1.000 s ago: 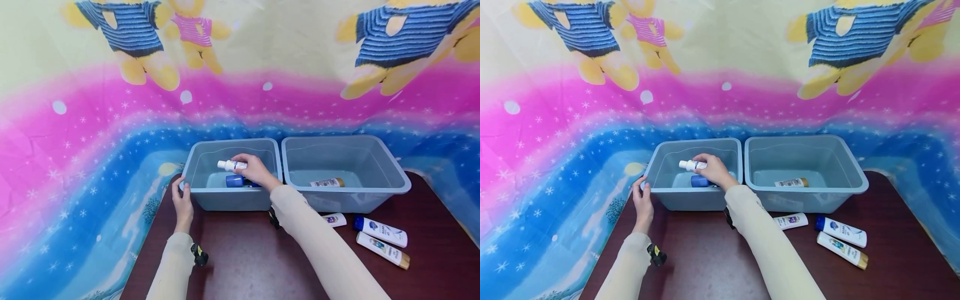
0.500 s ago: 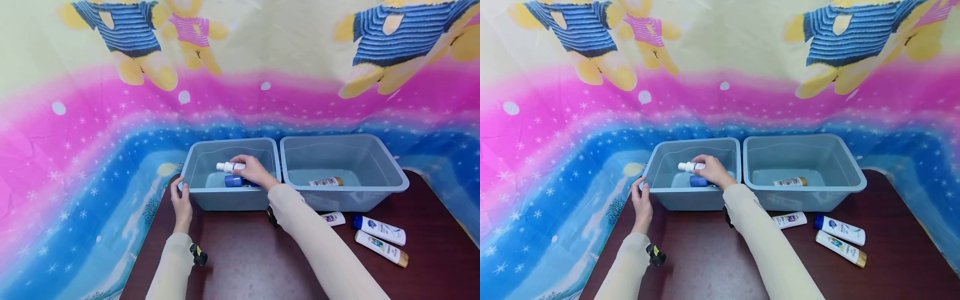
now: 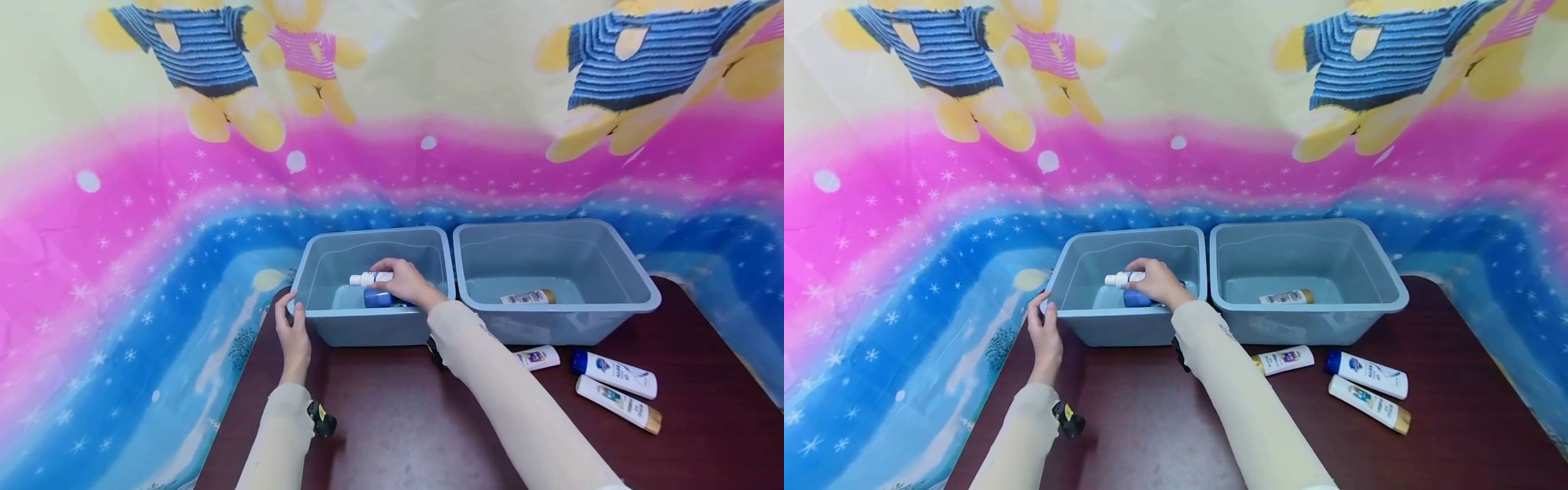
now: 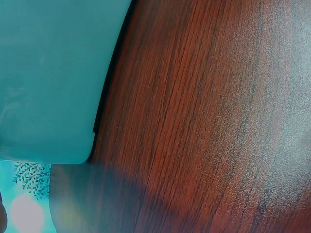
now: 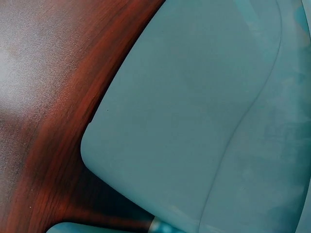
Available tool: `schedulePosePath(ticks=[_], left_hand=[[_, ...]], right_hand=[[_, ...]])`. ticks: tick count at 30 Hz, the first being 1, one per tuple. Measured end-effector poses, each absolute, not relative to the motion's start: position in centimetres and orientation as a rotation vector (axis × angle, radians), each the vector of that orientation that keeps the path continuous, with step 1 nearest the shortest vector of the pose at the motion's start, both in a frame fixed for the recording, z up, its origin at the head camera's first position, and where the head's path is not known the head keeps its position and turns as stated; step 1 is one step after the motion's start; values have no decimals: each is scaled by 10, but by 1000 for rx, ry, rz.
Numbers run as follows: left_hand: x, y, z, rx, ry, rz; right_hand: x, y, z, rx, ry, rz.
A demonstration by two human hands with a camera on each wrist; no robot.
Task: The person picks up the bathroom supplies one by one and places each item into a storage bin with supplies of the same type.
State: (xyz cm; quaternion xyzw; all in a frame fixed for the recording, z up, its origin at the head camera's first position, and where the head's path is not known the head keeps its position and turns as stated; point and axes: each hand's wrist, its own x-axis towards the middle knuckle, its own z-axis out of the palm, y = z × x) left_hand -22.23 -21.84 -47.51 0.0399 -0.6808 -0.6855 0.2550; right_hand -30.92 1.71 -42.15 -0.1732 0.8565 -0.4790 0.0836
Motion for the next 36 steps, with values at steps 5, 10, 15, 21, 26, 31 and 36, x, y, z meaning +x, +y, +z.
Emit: schedulePosePath(ticks=[5,10,15,21,26,31,36], left_hand=[[-222,-219,-475,106,-1849,-1860],[-221,-219,-475,115,-1847,-1857],[-220,-218,-475,111,-1840,-1842],[-220,-218,-475,107,-1840,-1847],[-220,-218,-475,104,-1835,-1849],[-221,-218,-475,108,-1835,-1850],[-222,-218,-476,112,-1834,-1853]], right_hand=[[-307,15,-421,-505,2552,-1433],[-306,13,-419,-514,2553,-1420],[-308,11,-422,-518,2552,-1421],[-309,10,-422,-510,2568,-1408],[-309,9,-421,-515,2569,-1410],[-308,11,-420,-507,2571,-1422],[-309,14,-419,-520,2558,-1439]])
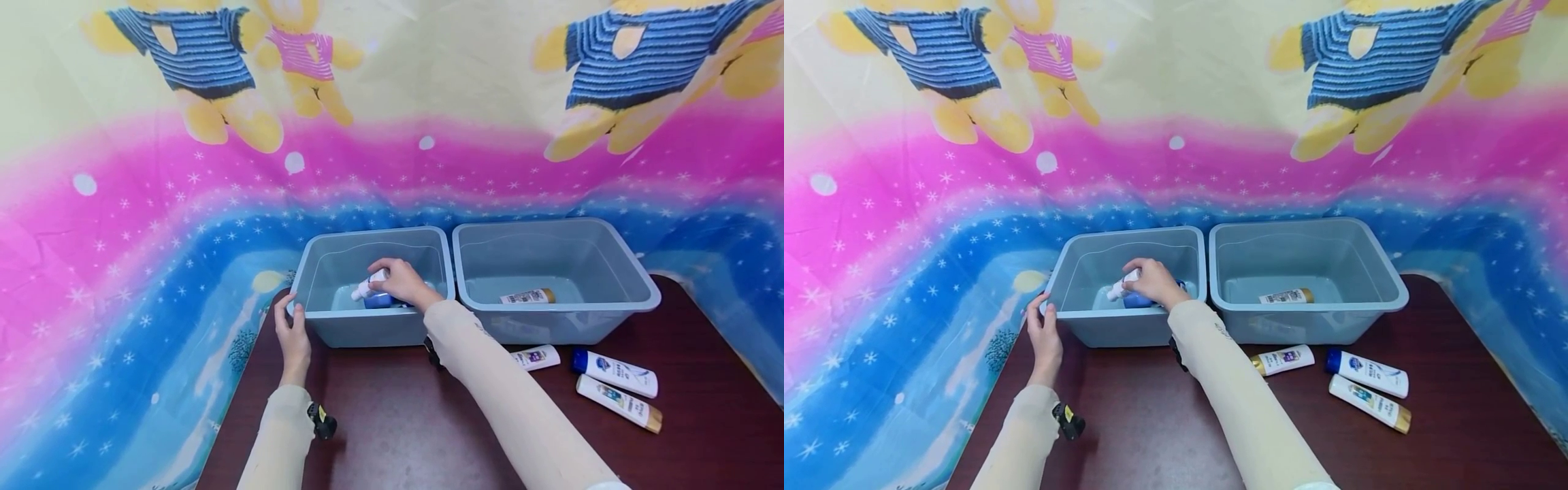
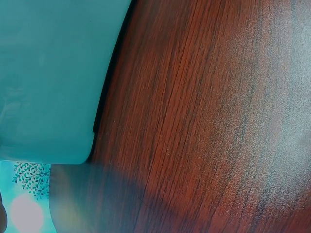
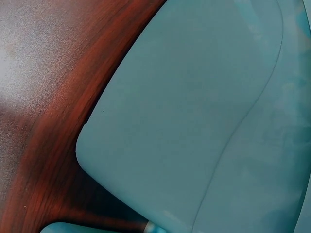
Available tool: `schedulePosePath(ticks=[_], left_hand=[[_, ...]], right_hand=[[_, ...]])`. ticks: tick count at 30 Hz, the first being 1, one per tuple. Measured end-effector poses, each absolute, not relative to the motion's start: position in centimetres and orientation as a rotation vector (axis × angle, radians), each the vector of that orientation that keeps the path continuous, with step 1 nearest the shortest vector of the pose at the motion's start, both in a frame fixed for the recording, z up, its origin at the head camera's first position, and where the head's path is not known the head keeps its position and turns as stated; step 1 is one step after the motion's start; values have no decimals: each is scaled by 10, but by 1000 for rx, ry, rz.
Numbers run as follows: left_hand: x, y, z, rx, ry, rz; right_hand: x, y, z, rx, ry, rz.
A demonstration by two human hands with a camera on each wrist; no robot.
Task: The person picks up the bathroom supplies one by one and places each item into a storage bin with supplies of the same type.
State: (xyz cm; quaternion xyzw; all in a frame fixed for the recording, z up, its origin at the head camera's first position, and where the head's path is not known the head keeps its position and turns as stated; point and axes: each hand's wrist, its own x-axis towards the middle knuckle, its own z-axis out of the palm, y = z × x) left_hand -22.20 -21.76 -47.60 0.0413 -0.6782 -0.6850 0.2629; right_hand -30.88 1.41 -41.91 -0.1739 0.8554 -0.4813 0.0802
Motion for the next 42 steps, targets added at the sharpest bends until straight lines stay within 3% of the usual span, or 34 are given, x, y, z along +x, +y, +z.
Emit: schedulePosePath(ticks=[42], left_hand=[[-221,-217,-474,148,-1841,-1892]], right_hand=[[-302,30,-417,-515,2618,-1423]])
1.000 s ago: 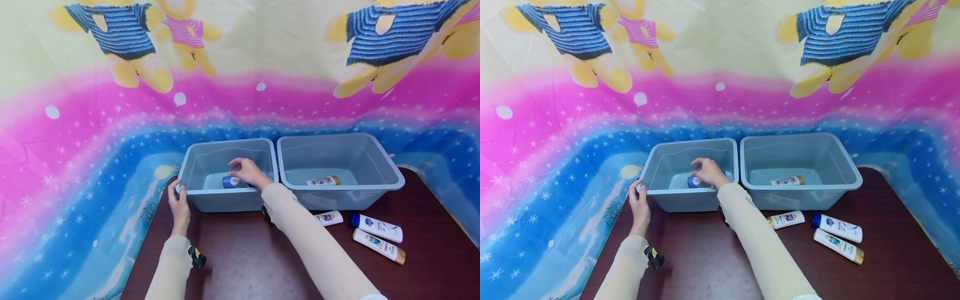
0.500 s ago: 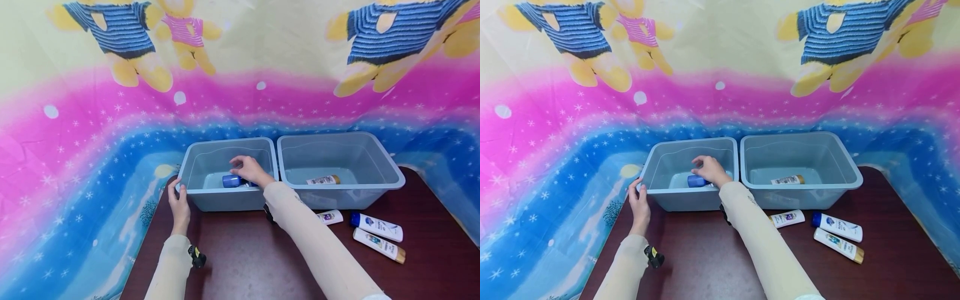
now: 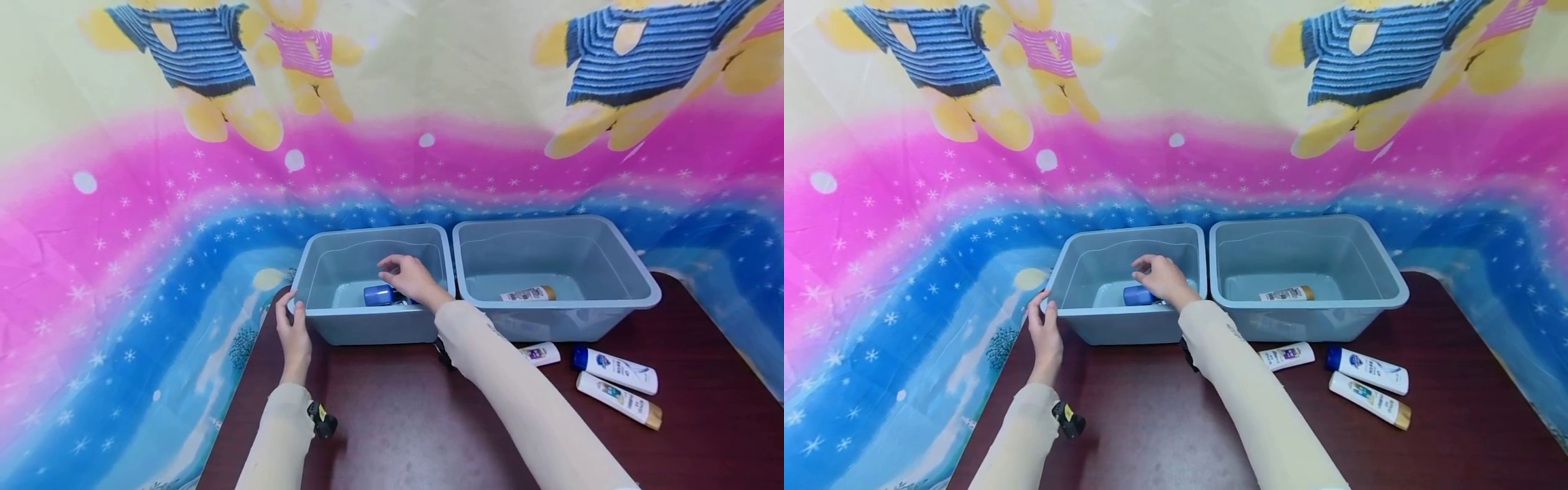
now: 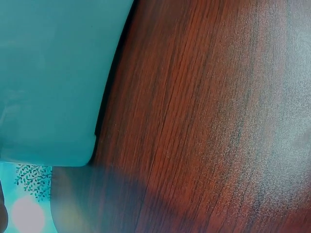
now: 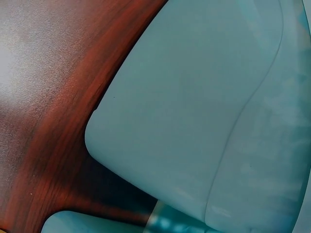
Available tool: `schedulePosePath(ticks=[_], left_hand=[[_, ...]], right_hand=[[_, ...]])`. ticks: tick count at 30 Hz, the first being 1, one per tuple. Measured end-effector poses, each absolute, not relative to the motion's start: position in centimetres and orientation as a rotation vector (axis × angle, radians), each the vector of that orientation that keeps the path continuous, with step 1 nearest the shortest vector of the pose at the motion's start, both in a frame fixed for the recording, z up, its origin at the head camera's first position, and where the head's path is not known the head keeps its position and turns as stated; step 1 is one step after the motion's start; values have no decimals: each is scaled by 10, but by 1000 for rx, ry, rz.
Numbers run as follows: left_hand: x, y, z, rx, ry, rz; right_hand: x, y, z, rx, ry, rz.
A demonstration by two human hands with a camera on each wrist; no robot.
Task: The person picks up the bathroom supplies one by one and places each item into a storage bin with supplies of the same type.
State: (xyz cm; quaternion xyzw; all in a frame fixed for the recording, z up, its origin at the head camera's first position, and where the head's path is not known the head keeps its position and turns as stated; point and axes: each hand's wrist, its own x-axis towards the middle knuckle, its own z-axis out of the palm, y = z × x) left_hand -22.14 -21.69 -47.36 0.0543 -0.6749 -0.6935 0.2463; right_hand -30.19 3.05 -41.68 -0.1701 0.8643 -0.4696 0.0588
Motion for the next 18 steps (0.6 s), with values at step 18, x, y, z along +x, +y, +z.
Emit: schedulePosePath(ticks=[18], left_hand=[[-222,-222,-480,247,-1954,-1904]], right_hand=[[-291,40,-407,-541,2652,-1449]])
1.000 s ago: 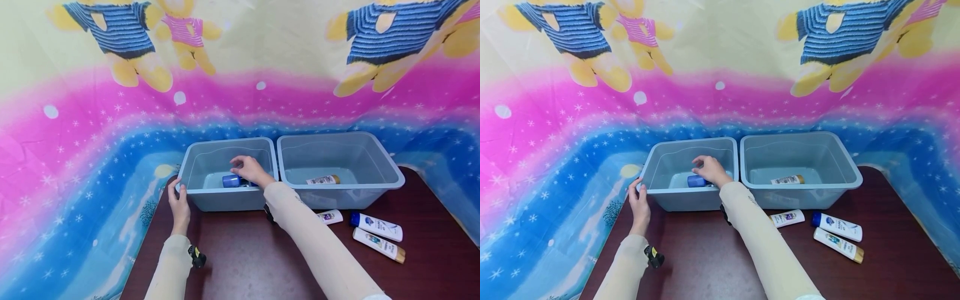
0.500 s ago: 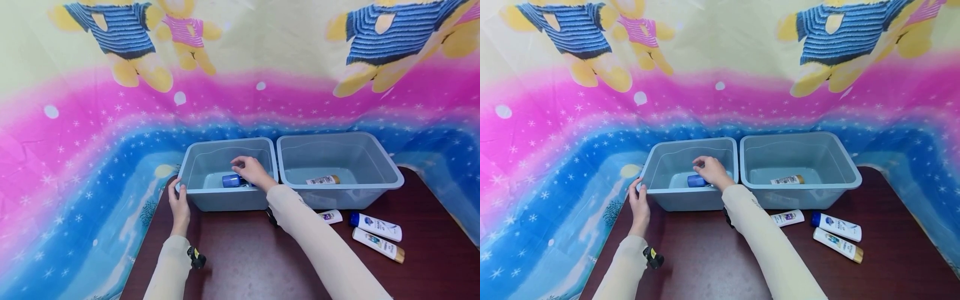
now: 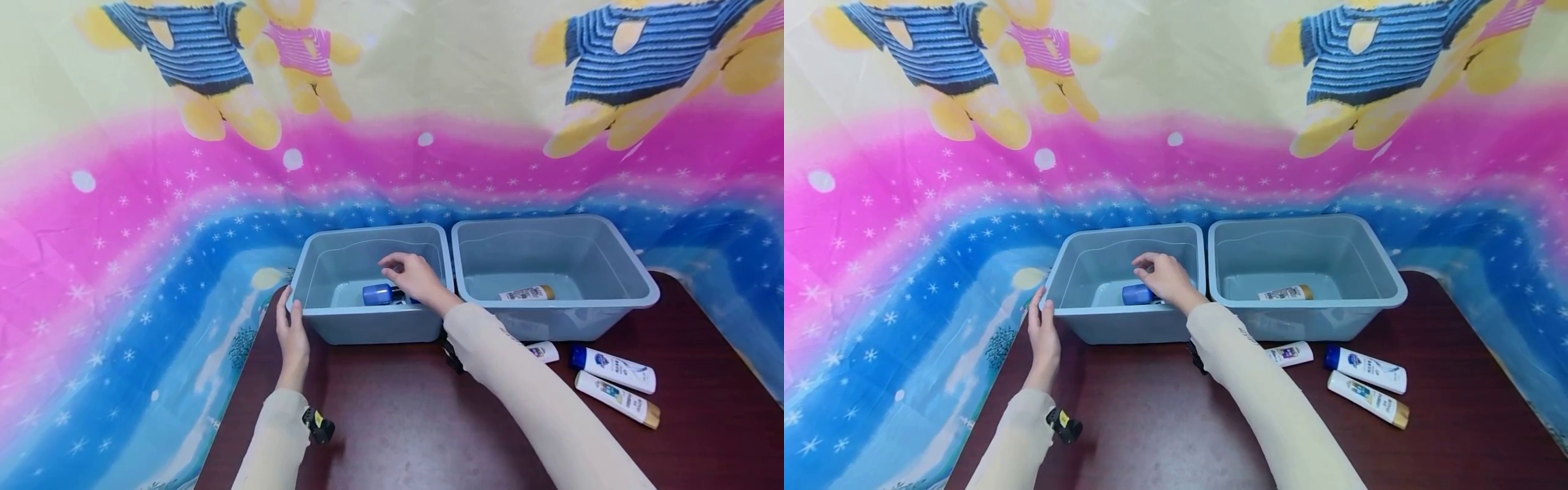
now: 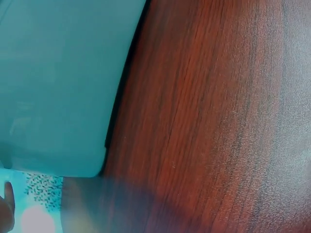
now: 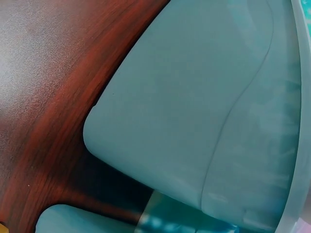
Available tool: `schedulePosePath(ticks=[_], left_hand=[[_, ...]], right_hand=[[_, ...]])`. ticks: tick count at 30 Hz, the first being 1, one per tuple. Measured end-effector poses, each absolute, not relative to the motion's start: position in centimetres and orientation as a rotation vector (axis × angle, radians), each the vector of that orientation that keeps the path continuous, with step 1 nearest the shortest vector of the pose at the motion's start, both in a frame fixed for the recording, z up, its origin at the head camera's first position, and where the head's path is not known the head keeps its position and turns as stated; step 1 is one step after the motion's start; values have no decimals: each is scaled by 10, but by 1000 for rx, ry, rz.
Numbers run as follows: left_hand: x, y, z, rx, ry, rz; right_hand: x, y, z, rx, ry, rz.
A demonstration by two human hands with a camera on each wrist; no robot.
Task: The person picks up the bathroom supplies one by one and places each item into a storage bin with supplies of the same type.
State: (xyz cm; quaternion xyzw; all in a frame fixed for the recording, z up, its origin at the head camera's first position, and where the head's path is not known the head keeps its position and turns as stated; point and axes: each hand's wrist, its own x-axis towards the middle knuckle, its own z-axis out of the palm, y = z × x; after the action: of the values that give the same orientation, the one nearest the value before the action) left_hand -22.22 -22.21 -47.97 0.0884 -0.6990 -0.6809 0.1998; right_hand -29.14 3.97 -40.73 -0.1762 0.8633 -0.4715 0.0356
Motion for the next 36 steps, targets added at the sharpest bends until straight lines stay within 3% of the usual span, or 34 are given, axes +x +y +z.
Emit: schedulePosePath(ticks=[11,23,36], left_hand=[[-219,-225,-487,338,-2040,-1819],[-186,-217,-458,316,-1898,-1880],[-160,-195,-459,252,-1698,-1711]], right_hand=[[-284,45,-404,-582,2677,-1499],[-277,50,-402,-611,2671,-1622],[-255,63,-395,-691,2702,-1747]])
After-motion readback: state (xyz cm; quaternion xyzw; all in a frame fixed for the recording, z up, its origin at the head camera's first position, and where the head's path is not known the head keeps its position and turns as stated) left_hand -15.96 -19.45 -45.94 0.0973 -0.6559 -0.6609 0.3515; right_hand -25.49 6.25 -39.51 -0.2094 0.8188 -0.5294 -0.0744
